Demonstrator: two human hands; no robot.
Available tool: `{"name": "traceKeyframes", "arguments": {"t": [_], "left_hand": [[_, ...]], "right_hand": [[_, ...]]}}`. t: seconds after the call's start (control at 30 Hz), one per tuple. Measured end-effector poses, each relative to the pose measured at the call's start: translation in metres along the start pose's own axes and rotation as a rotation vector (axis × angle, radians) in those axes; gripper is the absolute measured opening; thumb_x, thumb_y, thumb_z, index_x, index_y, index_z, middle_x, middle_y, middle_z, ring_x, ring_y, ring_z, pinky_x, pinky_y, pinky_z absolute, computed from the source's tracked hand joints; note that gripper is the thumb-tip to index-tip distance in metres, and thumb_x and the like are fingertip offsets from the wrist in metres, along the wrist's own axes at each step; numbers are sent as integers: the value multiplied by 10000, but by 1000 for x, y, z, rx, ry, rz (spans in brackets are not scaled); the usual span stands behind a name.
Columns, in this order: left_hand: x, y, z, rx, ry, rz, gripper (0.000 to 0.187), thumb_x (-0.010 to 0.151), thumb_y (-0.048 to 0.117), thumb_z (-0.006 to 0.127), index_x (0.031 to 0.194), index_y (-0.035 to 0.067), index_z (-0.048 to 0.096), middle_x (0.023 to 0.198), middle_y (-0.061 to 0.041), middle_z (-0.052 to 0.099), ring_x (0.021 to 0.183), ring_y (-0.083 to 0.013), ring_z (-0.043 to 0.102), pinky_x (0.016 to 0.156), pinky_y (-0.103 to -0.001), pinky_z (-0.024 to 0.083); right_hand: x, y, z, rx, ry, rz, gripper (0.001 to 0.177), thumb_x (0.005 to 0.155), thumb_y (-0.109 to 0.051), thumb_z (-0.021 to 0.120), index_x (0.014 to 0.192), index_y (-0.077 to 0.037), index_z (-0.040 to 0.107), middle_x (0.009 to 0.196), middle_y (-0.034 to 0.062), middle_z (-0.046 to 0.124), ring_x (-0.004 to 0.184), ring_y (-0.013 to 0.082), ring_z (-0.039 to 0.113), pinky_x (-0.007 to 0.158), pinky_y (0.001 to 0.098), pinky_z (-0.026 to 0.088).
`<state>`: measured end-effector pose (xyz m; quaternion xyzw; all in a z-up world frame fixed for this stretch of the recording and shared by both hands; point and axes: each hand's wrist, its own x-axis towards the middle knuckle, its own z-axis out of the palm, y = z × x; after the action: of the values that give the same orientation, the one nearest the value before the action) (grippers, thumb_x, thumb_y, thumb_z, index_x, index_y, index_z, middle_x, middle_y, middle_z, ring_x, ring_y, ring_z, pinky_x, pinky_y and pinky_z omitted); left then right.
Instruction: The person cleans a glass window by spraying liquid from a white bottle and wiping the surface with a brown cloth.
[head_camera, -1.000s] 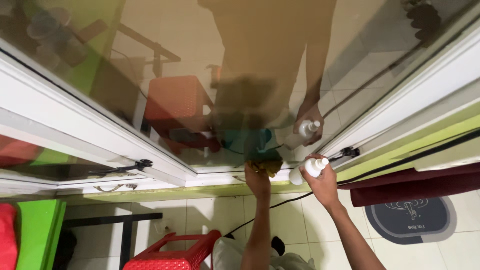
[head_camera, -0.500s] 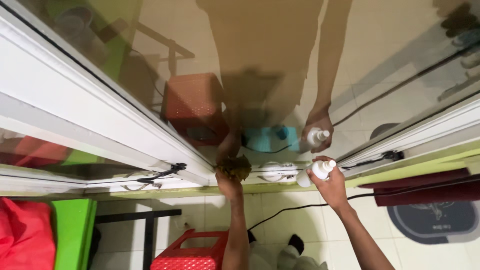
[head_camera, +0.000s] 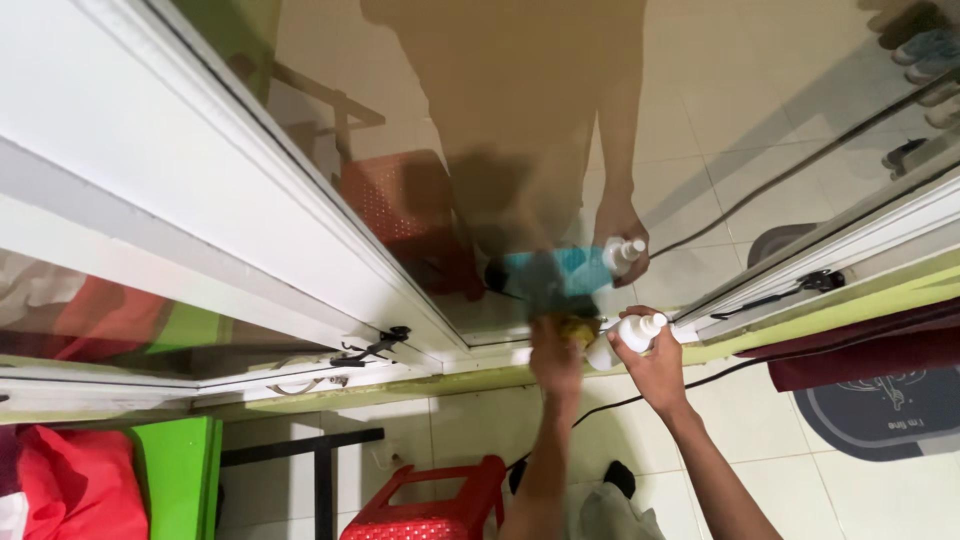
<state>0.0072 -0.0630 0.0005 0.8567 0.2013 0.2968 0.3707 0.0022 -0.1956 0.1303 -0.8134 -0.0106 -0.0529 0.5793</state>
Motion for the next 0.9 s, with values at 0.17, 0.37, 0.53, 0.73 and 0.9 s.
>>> {"name": "traceKeyframes", "arguments": {"t": [0.17, 0.37, 0.53, 0.73, 0.9], "left_hand": [[11, 11, -13, 60, -425, -66, 642, 761, 177, 774, 1335, 71, 506, 1354, -243, 574, 921, -437, 680, 746, -513, 567], [34, -61, -50, 44, -176, -220, 442, 852, 166, 719, 1260, 103, 560, 1218, -147, 675, 959, -406, 717, 775, -495, 590], [54, -70, -89, 71, -177, -352, 475, 840, 120, 688, 1273, 46, 508, 1344, -168, 589, 911, -441, 701, 743, -510, 591], [54, -49, -82, 2, -60, -312, 527, 781, 133, 736, 1239, 23, 501, 1348, -209, 559, 928, -483, 671, 745, -550, 562], [30, -23, -42, -35, -54, -177, 594, 805, 131, 732, 1326, -1, 480, 1374, -251, 536, 963, -476, 665, 764, -529, 571]], "right_hand": [[-7, -1, 7, -61, 84, 54, 437, 872, -172, 788, 1232, -20, 592, 1063, 78, 710, 933, 149, 673, 838, 305, 542], [-10, 1, -1, -22, 120, 58, 423, 881, -174, 781, 1227, -20, 592, 1058, 64, 699, 924, 125, 658, 818, 291, 535], [-10, 3, 3, -40, 111, 76, 401, 896, -162, 790, 1224, -18, 609, 1013, 92, 696, 910, 137, 643, 827, 295, 527], [-9, 11, 16, 62, 131, 63, 469, 883, -153, 774, 1273, -15, 551, 1147, 71, 686, 982, 131, 655, 866, 293, 533], [-14, 8, 24, 176, 141, 72, 483, 894, -137, 764, 1298, -11, 531, 1164, 82, 681, 1000, 142, 656, 887, 296, 534]]}}
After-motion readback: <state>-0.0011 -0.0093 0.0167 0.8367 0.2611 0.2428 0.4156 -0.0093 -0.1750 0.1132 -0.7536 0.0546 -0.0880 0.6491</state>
